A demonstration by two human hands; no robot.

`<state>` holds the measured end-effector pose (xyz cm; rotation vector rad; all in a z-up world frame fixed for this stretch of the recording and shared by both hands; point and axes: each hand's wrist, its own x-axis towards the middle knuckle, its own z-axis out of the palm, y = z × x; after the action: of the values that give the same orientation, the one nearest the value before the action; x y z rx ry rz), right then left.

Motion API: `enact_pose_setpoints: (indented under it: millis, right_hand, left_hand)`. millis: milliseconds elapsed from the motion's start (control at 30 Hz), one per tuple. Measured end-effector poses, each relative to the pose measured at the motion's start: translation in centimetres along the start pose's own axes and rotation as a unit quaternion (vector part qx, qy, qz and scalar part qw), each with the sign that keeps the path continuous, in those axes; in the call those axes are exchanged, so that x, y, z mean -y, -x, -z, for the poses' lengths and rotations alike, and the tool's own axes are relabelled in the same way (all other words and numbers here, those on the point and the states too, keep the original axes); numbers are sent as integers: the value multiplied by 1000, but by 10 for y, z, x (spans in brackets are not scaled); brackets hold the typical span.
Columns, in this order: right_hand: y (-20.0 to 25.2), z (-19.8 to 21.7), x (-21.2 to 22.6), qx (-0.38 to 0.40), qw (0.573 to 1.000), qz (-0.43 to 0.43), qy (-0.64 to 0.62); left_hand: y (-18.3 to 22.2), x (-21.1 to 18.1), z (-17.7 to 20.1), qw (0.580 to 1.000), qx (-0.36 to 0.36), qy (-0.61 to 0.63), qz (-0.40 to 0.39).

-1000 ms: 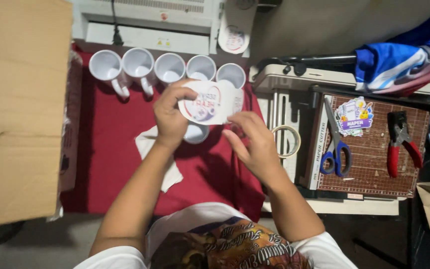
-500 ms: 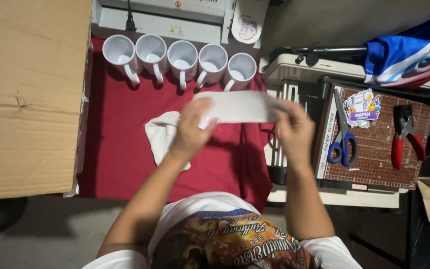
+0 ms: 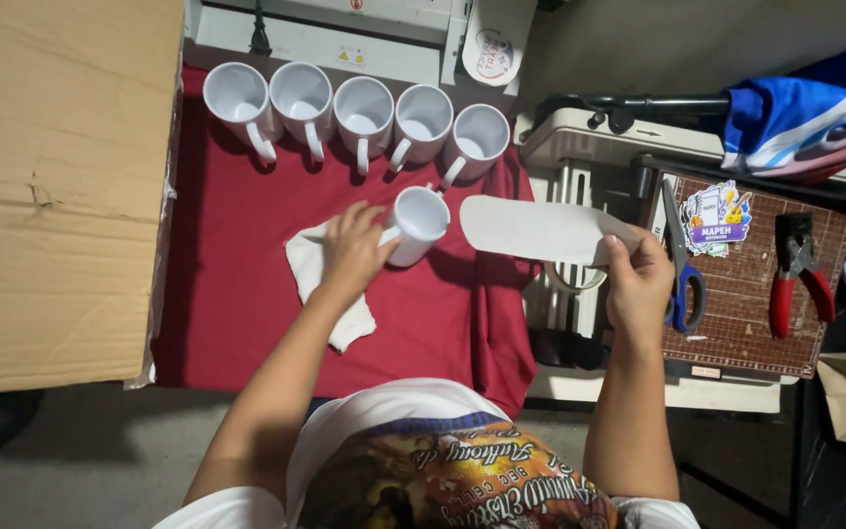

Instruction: Unpacking ceramic mugs, wiping them with a cloth, and securing transfer paper to them using heat-resistant tape.

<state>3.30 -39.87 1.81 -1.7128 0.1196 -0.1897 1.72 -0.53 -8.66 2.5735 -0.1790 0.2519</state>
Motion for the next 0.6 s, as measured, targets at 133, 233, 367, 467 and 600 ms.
enact_pose_setpoints:
  millis: [133,233,367,467,600]
  right_hand:
    - [-2,-8,0,29,998,-16,-55]
    - [-2,-21,-6,20,996,-83,-19]
    - [-1,-46,-5,66,992,-100,-39]
    - [-1,-63,7,78,988,-133,-14]
    - [-7,-75,15,92,987,-129,-15]
  left_hand:
    - [-12,-6,-11,990,-49,124,38]
    - [-14,-17,15,937,-1,275,215]
    - [5,9,-9,752,55,567,331]
    - [7,-6,6,700,49,646,301]
    - [0,-37,42,732,11,627,267]
